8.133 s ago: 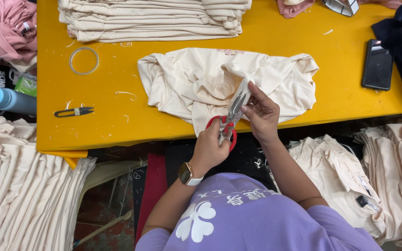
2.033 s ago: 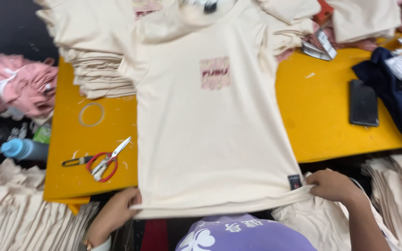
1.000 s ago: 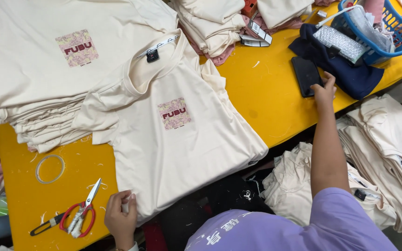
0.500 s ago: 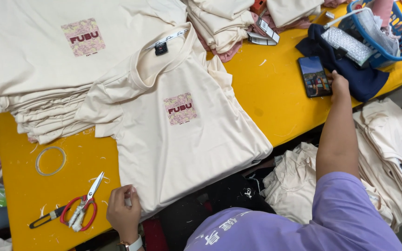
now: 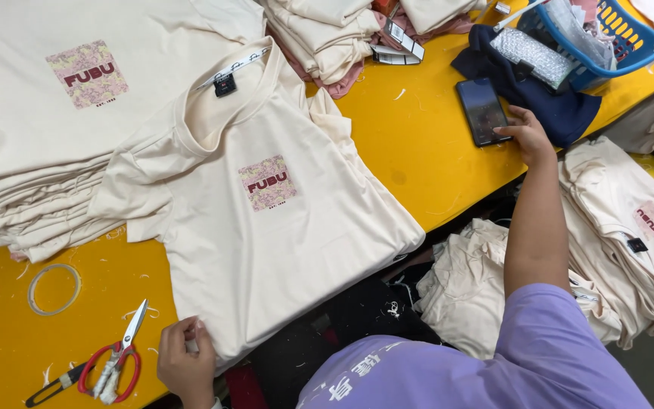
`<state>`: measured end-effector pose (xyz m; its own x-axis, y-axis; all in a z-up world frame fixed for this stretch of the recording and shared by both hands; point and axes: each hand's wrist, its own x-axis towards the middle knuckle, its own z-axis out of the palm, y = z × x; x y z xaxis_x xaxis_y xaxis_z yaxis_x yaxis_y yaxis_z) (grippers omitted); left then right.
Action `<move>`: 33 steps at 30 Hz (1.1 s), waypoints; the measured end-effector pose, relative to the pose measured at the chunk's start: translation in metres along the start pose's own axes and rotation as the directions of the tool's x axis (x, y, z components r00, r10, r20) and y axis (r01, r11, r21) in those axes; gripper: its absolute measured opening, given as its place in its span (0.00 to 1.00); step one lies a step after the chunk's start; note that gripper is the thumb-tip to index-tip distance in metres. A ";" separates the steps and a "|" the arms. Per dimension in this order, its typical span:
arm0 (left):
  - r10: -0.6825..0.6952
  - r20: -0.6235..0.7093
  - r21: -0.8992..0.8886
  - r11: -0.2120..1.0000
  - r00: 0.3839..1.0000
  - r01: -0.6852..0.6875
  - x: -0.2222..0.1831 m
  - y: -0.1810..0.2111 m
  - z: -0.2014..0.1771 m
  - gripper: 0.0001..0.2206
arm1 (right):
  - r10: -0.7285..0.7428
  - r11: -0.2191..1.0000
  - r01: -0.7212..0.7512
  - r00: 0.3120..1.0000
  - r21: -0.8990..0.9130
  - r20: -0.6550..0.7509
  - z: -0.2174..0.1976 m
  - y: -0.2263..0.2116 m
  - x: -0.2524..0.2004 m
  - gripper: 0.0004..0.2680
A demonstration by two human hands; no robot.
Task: Trimming excess threads from t-shirts with scissors and folding them for packaging.
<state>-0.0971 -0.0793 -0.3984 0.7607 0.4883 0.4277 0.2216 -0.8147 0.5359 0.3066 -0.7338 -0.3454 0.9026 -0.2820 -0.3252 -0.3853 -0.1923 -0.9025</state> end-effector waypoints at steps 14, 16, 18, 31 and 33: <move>0.002 -0.017 0.008 1.000 1.000 -0.002 0.000 0.000 0.001 0.02 | -0.002 0.996 -0.016 0.976 -0.084 -0.216 0.008 0.015 0.034 0.19; -0.001 -0.010 0.015 1.000 1.000 0.001 -0.001 -0.002 0.001 0.02 | 0.008 0.991 -0.038 0.974 -0.129 -0.227 0.014 0.009 0.027 0.19; -0.004 -0.010 0.014 1.000 1.000 0.004 0.000 -0.001 0.000 0.02 | 0.029 0.995 -0.047 0.978 -0.083 -0.205 0.013 0.002 0.014 0.19; 0.012 -0.024 0.015 1.000 1.000 -0.011 0.000 0.001 0.000 0.01 | -0.061 0.994 0.062 0.998 0.095 -0.018 -0.009 0.030 0.033 0.23; 0.017 -0.024 0.017 1.000 1.000 -0.016 0.000 0.001 0.000 0.01 | -0.050 0.995 0.053 0.998 0.087 -0.033 -0.007 0.025 0.029 0.22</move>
<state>-0.0967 -0.0800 -0.3983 0.7494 0.4818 0.4541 0.2193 -0.8278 0.5165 0.3216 -0.7536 -0.3748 0.9140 -0.3029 -0.2700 -0.3188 -0.1242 -0.9397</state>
